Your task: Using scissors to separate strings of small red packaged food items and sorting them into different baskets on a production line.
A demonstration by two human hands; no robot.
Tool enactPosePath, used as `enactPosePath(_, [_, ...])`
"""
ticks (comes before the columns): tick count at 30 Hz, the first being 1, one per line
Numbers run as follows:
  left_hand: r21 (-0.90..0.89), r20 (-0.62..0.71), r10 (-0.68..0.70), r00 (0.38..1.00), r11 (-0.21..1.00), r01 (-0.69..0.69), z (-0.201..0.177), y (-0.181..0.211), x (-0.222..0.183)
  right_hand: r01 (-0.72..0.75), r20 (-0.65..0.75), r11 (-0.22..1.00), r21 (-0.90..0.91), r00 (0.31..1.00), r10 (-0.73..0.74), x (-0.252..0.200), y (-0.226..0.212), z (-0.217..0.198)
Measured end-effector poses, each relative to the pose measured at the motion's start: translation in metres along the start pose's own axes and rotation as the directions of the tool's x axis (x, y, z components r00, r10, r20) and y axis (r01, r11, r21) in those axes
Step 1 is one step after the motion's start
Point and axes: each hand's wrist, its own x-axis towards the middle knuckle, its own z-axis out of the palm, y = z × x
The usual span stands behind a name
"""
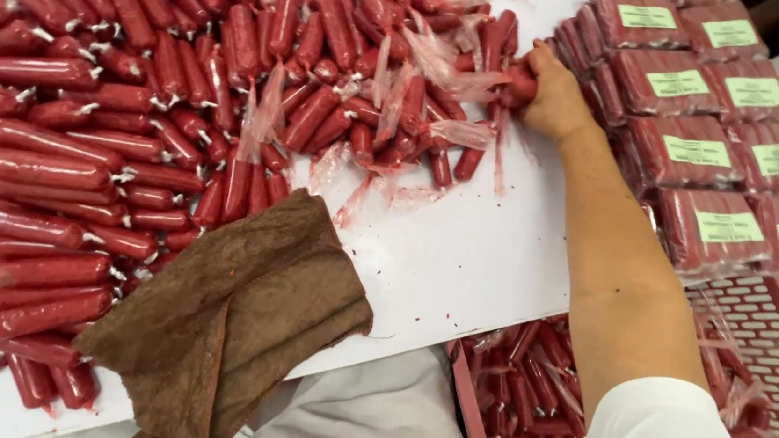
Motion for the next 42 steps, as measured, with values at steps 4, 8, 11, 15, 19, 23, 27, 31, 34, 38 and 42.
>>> enactPosePath(4, [0.072,-0.003,0.001,1.0,0.997,-0.001,0.002,0.001,-0.004,-0.279,-0.016,0.959,0.059,0.96,0.28,-0.035,-0.025,-0.006])
enactPosePath(8, [-0.057,0.108,0.151,0.983,0.988,-0.146,-0.007,-0.023,0.015,-0.261,-0.304,0.964,0.045,0.916,0.262,-0.09,-0.017,0.028])
enactPosePath(11, [-0.175,0.166,0.187,0.968,0.972,-0.158,-0.007,-0.011,-0.017,-0.115,-0.113,0.368,0.923,0.832,0.543,-0.177,-0.099,0.018])
enactPosePath(15, [-0.405,0.314,0.291,0.904,0.902,-0.149,-0.013,-0.002,-0.089,-0.097,0.171,-0.166,0.981,0.838,0.518,-0.32,-0.188,0.064])
enactPosePath(19, [-0.515,0.333,0.395,0.856,0.837,-0.186,-0.025,-0.015,-0.119,-0.712,0.793,-0.405,0.573,0.606,0.056,-0.358,-0.279,0.148])
enactPosePath(23, [-0.398,0.453,0.417,0.788,0.886,-0.239,-0.046,-0.015,-0.162,-0.858,0.89,-0.238,0.455,0.448,0.086,-0.357,-0.286,0.224])
enactPosePath(27, [-0.123,0.587,0.266,0.765,0.963,-0.24,-0.057,-0.005,-0.189,-0.895,0.898,-0.096,0.436,0.424,0.121,-0.324,-0.282,0.259])
enactPosePath(31, [0.186,0.648,0.11,0.753,0.937,-0.297,-0.058,0.003,-0.19,-0.878,0.872,0.002,0.479,0.476,0.116,-0.302,-0.291,0.276])
enactPosePath(34, [0.208,0.656,0.115,0.746,0.923,-0.325,-0.055,0.01,-0.178,-0.879,0.873,0.089,0.469,0.476,0.103,-0.299,-0.284,0.292])
enactPosePath(38, [0.268,0.641,0.103,0.761,0.898,-0.348,-0.043,0.012,-0.161,-0.865,0.865,0.121,0.487,0.497,0.07,-0.3,-0.309,0.274])
enactPosePath(42, [0.293,0.636,0.094,0.766,0.889,-0.352,-0.035,0.015,-0.152,-0.874,0.877,0.116,0.471,0.479,0.048,-0.296,-0.332,0.262])
